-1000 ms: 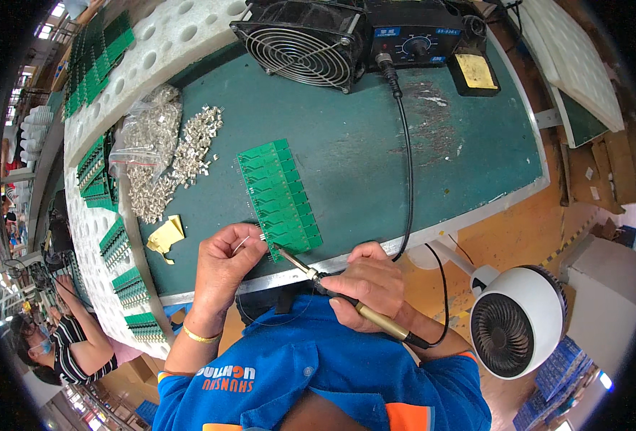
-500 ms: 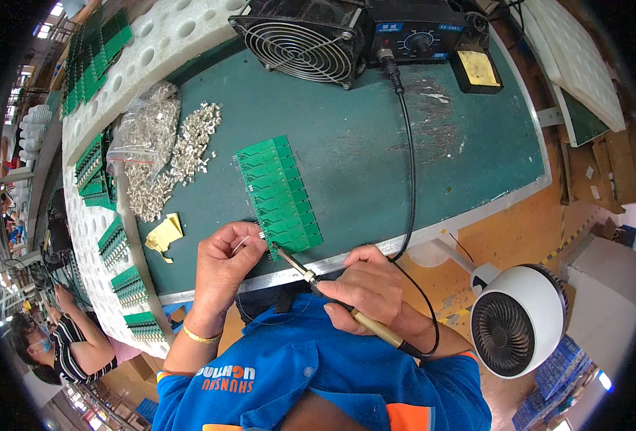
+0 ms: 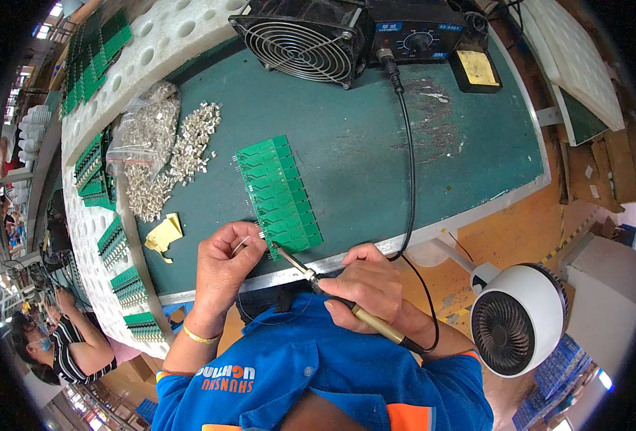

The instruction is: The person solders pins onto a circuit board using a soldering iron and solder wire, sets the soldering iron into a holder, and holds the circuit board with both hands.

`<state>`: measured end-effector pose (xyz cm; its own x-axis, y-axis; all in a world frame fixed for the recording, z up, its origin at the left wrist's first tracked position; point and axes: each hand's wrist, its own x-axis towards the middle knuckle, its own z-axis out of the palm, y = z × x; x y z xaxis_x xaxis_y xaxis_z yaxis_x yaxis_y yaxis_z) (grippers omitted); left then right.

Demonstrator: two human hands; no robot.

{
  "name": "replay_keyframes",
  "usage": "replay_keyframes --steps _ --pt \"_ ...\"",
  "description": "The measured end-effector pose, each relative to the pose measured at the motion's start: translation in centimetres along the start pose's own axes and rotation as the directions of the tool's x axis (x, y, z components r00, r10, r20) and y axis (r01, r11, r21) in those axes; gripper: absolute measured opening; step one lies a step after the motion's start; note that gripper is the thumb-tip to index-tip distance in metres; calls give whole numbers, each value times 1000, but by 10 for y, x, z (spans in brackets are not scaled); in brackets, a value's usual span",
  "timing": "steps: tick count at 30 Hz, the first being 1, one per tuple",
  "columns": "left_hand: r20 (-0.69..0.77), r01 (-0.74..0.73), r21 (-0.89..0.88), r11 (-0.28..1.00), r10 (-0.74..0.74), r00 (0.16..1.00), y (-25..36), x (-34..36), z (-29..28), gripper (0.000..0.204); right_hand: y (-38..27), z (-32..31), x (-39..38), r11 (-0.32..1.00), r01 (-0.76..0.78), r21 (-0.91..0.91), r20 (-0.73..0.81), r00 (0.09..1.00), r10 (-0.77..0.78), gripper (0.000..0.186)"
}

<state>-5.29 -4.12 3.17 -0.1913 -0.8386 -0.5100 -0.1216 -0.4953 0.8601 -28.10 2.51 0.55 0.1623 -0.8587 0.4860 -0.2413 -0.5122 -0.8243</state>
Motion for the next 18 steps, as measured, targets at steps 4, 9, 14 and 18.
replay_keyframes --steps 4,9,14,18 --pt "0 1 11 1000 -1 1000 -1 1 -1 9 -4 1 2 997 28 -76 48 999 -25 30" --pt "-11 -8 30 1000 8 1000 -3 1 0 9 -3 2 4 997 29 -74 19 999 -27 28" --pt "-5 -12 54 998 12 1000 -6 1 -2 9 -2 1 3 995 40 -93 28 999 -37 24" --pt "8 -32 74 997 32 999 -8 1 -3 9 -4 -10 4 993 54 -101 -36 998 -58 22"
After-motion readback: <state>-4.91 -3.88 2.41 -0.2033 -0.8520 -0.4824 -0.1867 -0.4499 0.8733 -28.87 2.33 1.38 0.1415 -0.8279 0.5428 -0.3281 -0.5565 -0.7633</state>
